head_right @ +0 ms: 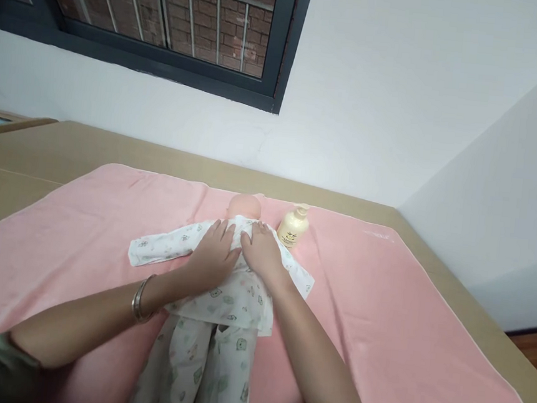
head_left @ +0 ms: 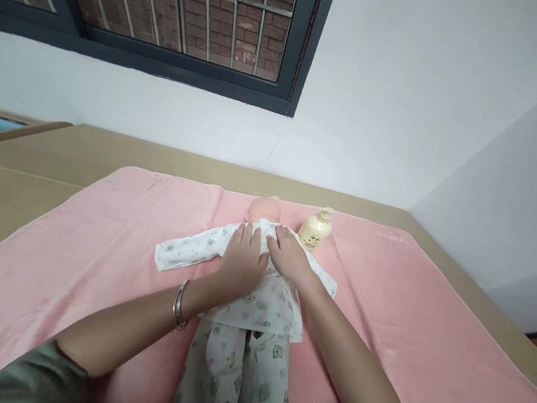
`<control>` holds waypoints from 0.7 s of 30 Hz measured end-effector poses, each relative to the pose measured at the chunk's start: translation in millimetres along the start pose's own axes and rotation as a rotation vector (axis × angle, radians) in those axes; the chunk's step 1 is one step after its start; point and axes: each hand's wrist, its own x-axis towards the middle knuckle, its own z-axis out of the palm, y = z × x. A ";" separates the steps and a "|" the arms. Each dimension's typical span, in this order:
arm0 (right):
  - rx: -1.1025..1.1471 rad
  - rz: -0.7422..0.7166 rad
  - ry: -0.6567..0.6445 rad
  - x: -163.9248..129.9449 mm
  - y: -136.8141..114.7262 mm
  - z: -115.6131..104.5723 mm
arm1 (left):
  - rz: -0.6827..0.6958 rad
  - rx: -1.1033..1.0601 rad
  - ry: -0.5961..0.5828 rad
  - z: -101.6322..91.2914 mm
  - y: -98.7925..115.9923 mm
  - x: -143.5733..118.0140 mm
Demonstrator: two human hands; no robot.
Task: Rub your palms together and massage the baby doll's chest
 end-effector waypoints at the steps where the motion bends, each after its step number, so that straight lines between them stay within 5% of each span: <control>1: -0.015 0.001 0.003 0.7 0.2 1.1 | 0.010 -0.019 0.004 0.7 0.9 -1.5; 11: -0.151 -0.061 0.009 -27.8 -26.3 -3.3 | -0.080 -0.043 -0.143 -10.6 -24.4 28.6; 21: 0.060 -0.022 0.017 8.1 10.5 5.7 | -0.011 0.052 -0.006 -1.4 -2.6 1.5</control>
